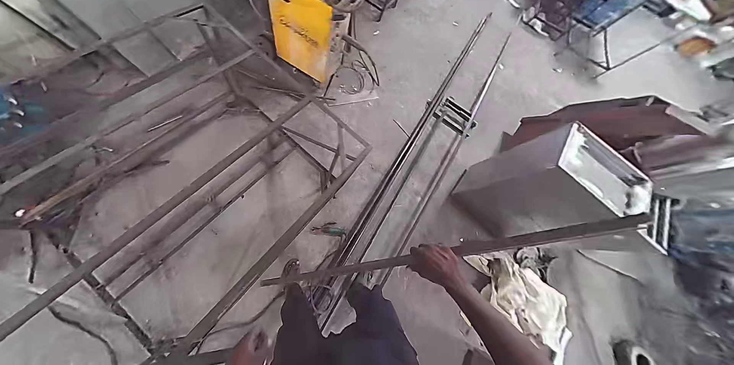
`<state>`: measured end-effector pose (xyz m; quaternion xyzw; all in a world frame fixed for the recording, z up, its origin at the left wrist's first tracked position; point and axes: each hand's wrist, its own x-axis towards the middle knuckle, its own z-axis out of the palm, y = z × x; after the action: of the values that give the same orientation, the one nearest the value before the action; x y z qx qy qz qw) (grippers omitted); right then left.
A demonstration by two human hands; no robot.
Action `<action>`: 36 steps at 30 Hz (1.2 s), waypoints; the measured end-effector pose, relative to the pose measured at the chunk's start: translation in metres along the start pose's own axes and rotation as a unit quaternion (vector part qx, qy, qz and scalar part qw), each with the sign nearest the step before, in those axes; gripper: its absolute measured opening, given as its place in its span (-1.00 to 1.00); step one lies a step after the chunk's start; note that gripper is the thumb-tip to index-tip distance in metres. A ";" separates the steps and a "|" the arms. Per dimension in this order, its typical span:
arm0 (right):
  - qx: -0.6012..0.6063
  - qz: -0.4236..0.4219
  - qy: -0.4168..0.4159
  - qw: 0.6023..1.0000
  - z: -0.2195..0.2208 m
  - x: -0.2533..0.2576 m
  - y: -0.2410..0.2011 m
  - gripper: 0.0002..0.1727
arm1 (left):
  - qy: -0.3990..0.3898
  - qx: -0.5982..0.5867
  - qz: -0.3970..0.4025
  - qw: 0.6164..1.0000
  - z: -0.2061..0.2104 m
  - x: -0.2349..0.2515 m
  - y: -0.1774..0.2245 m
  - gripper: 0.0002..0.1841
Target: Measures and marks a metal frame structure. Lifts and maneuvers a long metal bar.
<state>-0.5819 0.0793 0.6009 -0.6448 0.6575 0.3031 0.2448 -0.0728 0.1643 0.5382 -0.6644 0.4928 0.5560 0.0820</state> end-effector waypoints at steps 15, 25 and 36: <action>-0.153 -0.079 0.198 0.965 -0.192 -0.162 0.212 -0.59 | 0.003 0.411 0.344 0.844 0.150 -0.033 0.494 -0.04; -0.070 -0.214 0.515 0.827 -0.258 -0.076 0.216 -0.62 | 0.128 0.334 0.191 0.914 0.079 0.033 0.526 -0.20; 0.000 -0.235 0.195 0.952 -0.381 0.222 0.296 -0.56 | 0.207 0.196 -0.082 0.955 -0.065 0.261 0.499 -0.21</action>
<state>-0.8617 -0.3526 0.7322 -0.8276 0.5224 0.1056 0.1759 -0.4292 -0.2755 0.5672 -0.7740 0.5420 0.2899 0.1522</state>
